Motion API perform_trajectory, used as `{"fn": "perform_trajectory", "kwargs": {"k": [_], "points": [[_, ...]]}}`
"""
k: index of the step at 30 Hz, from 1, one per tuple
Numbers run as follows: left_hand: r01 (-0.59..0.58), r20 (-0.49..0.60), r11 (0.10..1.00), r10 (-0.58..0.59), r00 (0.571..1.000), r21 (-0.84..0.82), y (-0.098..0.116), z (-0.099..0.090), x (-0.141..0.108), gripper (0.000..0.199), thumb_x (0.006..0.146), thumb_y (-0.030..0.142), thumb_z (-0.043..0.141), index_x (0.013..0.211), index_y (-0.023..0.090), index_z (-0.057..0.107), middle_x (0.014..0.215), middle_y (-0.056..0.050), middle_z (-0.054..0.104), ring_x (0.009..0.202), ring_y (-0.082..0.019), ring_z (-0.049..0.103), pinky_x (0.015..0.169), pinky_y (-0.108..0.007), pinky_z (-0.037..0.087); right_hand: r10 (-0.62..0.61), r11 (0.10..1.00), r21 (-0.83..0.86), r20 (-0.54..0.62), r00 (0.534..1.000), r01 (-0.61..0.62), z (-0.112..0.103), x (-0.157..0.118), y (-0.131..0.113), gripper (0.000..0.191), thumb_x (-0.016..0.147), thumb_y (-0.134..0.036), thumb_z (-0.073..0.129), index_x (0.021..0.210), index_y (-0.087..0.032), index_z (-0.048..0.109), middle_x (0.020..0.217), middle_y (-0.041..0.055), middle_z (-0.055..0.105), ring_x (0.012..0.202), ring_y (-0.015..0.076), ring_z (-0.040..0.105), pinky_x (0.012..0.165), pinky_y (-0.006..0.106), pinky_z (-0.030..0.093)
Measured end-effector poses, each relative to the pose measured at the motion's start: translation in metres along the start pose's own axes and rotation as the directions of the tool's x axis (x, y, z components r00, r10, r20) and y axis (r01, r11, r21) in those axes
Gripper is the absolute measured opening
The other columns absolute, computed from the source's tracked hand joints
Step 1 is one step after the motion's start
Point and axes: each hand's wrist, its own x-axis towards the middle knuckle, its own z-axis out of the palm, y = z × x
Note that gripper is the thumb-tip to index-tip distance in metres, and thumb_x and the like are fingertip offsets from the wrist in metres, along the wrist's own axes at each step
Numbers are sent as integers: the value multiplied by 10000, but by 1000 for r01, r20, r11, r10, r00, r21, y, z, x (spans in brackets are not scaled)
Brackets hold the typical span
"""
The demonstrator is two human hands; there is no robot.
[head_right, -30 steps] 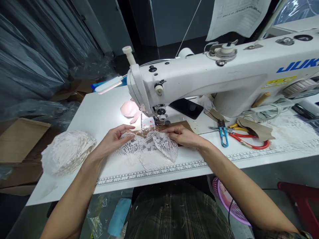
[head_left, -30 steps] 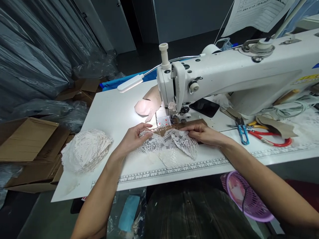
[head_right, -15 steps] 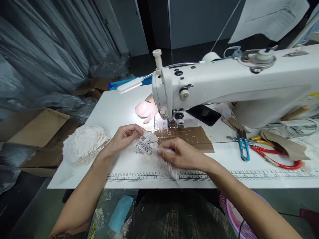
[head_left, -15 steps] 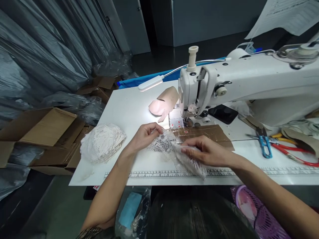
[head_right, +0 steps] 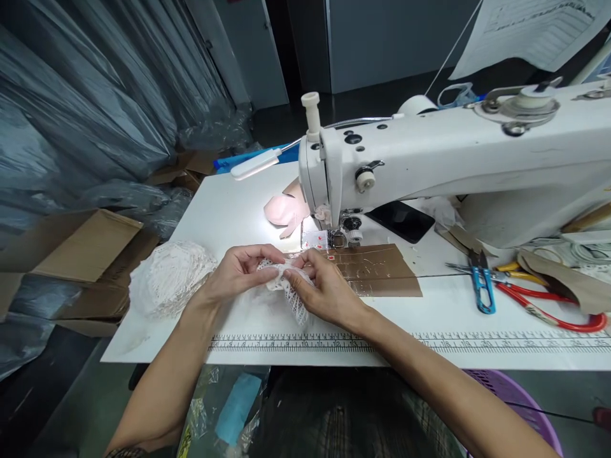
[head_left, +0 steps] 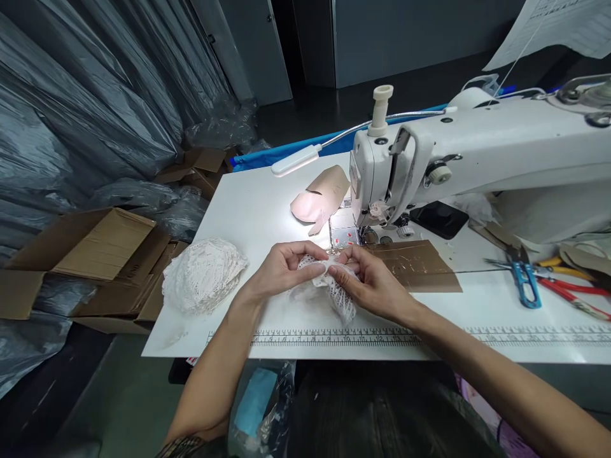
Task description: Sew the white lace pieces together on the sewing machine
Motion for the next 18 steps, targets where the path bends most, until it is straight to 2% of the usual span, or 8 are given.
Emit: {"fn": "perform_trajectory", "kwargs": {"k": [1, 3, 6, 13, 16, 18], "points": [[11, 1, 999, -11, 1000, 37, -1, 0, 0, 281, 731, 372, 779, 913, 163, 731, 764, -32, 674, 551, -106, 511, 512, -235, 403, 4, 1000, 8, 2, 1000, -4, -1, -1, 1, 324, 844, -463, 682, 896, -225, 468, 554, -92, 417, 459, 92, 355, 447, 227, 238], [4, 14, 998, -5, 1000, 60, -1, 1, 2, 275, 707, 344, 807, 899, 166, 725, 719, -12, 647, 528, -88, 472, 481, -223, 358, -21, 1000, -20, 2, 1000, 21, -2, -3, 0, 313, 857, -459, 669, 878, -221, 469, 559, -90, 415, 469, 89, 359, 455, 228, 241], [-12, 45, 998, 10, 999, 59, -2, 2, 4, 284, 680, 316, 830, 889, 163, 716, 792, -22, 662, 596, -100, 517, 519, -223, 382, -91, 991, -98, -9, 996, 90, -4, -4, -1, 267, 892, -428, 634, 860, -211, 481, 587, -76, 434, 507, 90, 382, 489, 234, 268], [-81, 15, 996, 80, 997, 44, -6, 2, 4, 180, 761, 309, 768, 784, 148, 691, 838, -67, 674, 762, -160, 613, 673, -263, 471, -141, 978, -154, -10, 990, 138, -5, -3, 5, 196, 907, -372, 619, 866, -212, 513, 658, -44, 505, 588, 119, 470, 581, 262, 374], [-89, 4, 996, 89, 996, 31, -5, 1, 2, 217, 737, 337, 782, 763, 154, 669, 833, -75, 674, 733, -162, 602, 646, -271, 476, -248, 935, -280, -70, 966, 219, -6, -3, 8, 132, 888, -341, 636, 868, -216, 598, 887, 44, 594, 852, 193, 576, 744, 331, 459], [-81, -8, 996, 82, 997, 31, -5, 0, 1, 244, 723, 365, 787, 749, 161, 657, 841, -82, 676, 729, -171, 603, 620, -274, 480, -293, 916, -315, -110, 950, 247, -7, -3, 9, 117, 855, -337, 679, 860, -223, 654, 1080, 92, 588, 1099, 254, 543, 877, 386, 460]]}}
